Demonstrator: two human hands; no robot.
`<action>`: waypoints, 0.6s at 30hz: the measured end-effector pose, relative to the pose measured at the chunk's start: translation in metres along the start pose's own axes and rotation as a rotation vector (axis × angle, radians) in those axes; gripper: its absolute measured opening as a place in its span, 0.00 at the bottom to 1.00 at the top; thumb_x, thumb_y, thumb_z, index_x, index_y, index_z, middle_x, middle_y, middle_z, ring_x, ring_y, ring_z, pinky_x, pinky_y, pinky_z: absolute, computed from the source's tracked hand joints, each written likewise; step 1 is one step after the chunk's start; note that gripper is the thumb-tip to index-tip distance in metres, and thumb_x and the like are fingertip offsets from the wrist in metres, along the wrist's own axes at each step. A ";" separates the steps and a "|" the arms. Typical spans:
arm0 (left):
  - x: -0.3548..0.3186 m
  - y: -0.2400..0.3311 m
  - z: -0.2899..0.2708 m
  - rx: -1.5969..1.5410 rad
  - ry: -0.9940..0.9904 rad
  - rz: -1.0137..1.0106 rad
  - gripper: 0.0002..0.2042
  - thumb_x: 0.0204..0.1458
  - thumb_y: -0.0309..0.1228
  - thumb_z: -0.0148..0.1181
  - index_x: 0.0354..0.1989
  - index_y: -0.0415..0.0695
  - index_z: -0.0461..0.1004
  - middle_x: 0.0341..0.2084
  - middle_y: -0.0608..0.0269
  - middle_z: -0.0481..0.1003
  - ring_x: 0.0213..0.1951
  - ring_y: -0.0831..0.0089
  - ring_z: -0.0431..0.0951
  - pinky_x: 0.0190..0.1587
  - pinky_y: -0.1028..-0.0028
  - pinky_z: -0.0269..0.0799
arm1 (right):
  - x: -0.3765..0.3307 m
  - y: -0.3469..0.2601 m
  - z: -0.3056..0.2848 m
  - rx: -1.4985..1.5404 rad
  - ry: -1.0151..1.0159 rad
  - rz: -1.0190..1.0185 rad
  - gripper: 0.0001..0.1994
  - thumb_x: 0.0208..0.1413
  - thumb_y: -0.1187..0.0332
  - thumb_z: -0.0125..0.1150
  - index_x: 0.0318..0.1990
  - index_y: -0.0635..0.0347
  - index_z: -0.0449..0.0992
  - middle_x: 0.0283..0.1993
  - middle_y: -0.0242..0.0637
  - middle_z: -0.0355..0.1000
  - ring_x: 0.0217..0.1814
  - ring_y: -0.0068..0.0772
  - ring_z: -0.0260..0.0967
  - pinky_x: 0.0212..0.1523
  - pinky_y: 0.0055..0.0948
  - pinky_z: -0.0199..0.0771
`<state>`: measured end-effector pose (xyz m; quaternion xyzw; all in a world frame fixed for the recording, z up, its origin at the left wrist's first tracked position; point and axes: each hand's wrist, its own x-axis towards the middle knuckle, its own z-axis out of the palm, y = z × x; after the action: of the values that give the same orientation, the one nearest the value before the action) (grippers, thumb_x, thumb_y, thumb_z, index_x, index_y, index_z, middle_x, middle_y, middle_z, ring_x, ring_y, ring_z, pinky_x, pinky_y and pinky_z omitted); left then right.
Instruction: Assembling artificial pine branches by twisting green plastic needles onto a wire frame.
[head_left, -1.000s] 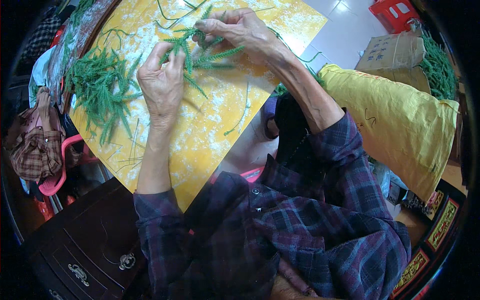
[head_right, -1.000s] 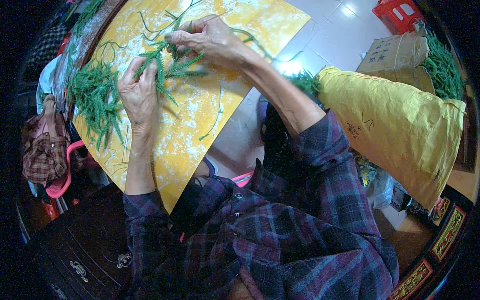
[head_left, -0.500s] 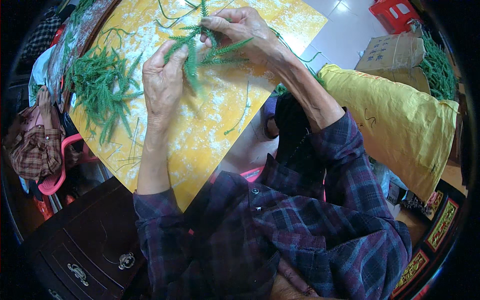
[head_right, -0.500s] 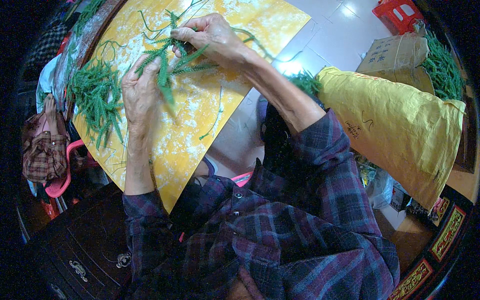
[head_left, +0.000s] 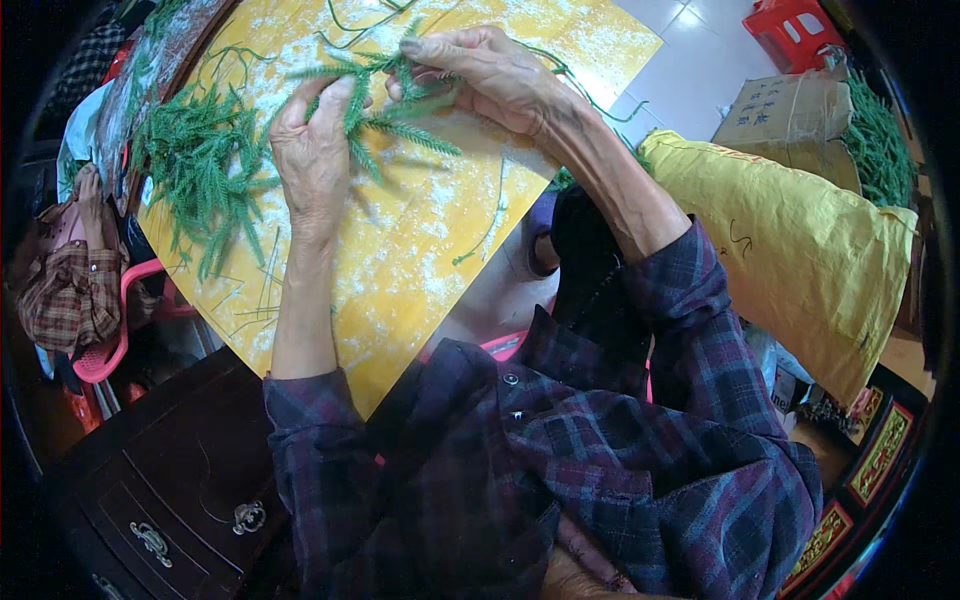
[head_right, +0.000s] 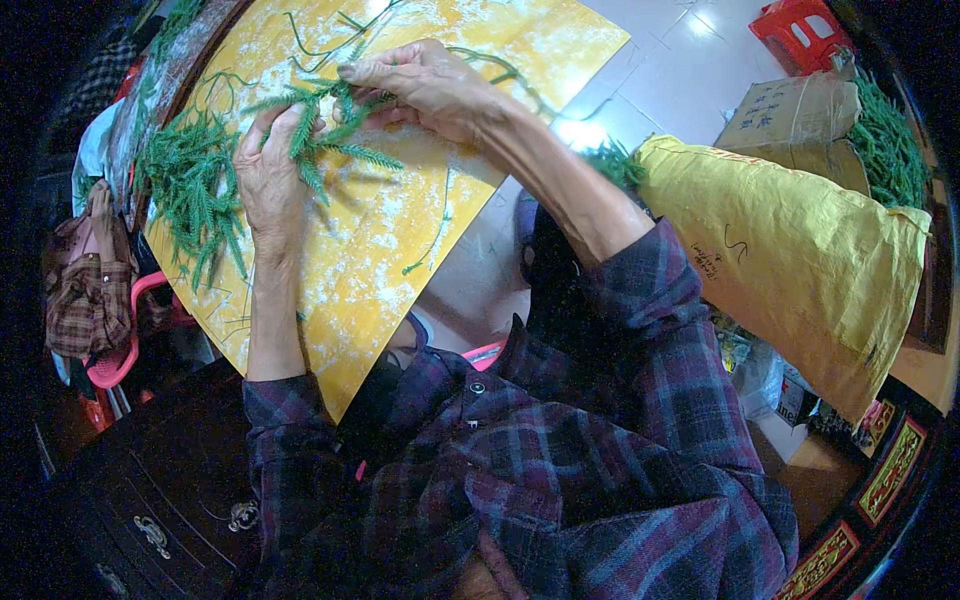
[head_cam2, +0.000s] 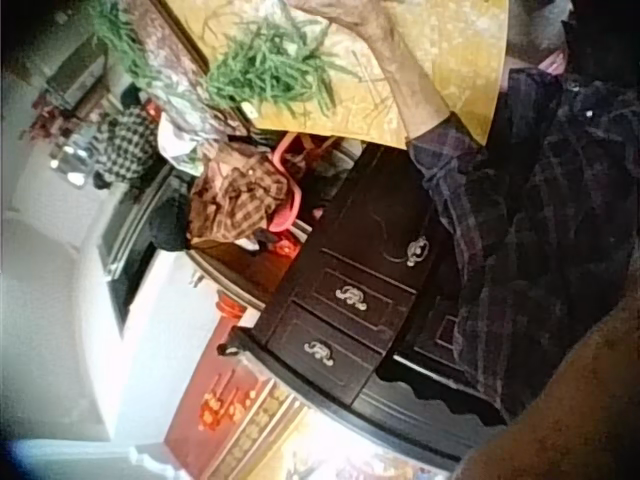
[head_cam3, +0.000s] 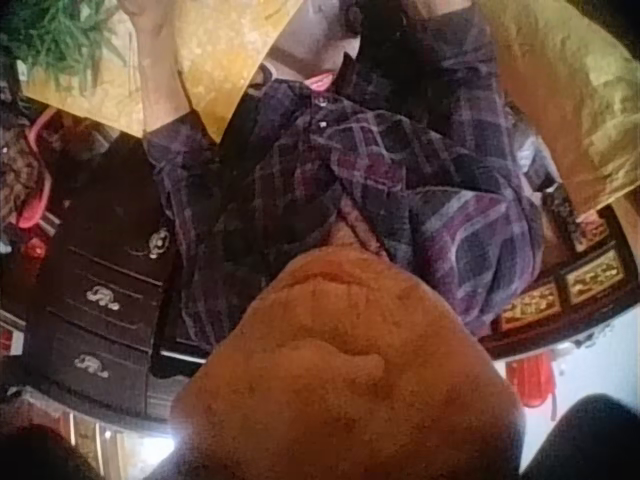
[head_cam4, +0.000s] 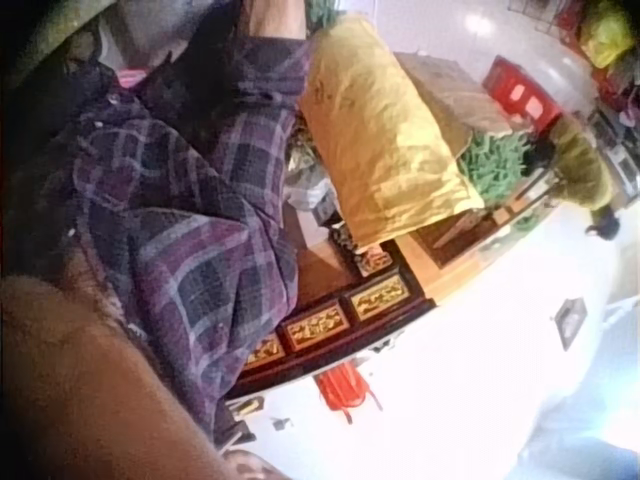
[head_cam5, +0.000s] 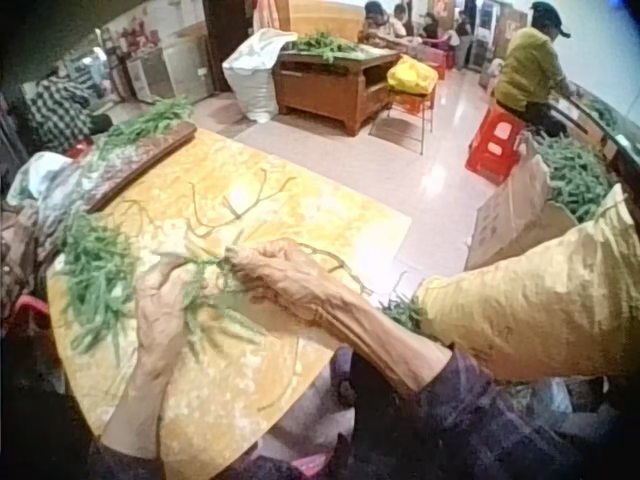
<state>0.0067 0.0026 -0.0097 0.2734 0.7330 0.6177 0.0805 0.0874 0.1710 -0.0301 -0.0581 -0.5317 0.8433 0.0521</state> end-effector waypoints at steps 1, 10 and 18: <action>-0.001 0.000 -0.004 0.053 0.047 -0.002 0.11 0.52 0.32 0.56 0.35 0.34 0.75 0.26 0.66 0.74 0.30 0.81 0.68 0.36 0.79 0.65 | 0.000 -0.001 0.005 -0.012 0.046 -0.022 0.12 0.54 0.62 0.61 0.36 0.64 0.76 0.33 0.36 0.75 0.32 0.22 0.72 0.33 0.21 0.74; -0.006 0.009 0.010 0.040 0.050 0.064 0.11 0.52 0.30 0.57 0.37 0.34 0.75 0.25 0.67 0.74 0.29 0.83 0.68 0.35 0.80 0.65 | -0.009 -0.007 0.011 -0.041 0.121 -0.043 0.13 0.57 0.58 0.57 0.33 0.61 0.75 0.32 0.31 0.76 0.30 0.16 0.71 0.30 0.14 0.71; -0.013 0.008 0.012 -0.118 -0.091 -0.082 0.10 0.53 0.29 0.57 0.39 0.36 0.75 0.25 0.71 0.73 0.27 0.88 0.67 0.30 0.84 0.63 | -0.003 -0.008 0.001 -0.068 0.196 -0.050 0.11 0.57 0.63 0.56 0.35 0.63 0.76 0.30 0.34 0.75 0.26 0.14 0.69 0.27 0.13 0.71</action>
<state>0.0255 0.0072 -0.0079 0.2659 0.7015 0.6428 0.1547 0.0905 0.1736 -0.0222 -0.1286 -0.5538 0.8134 0.1230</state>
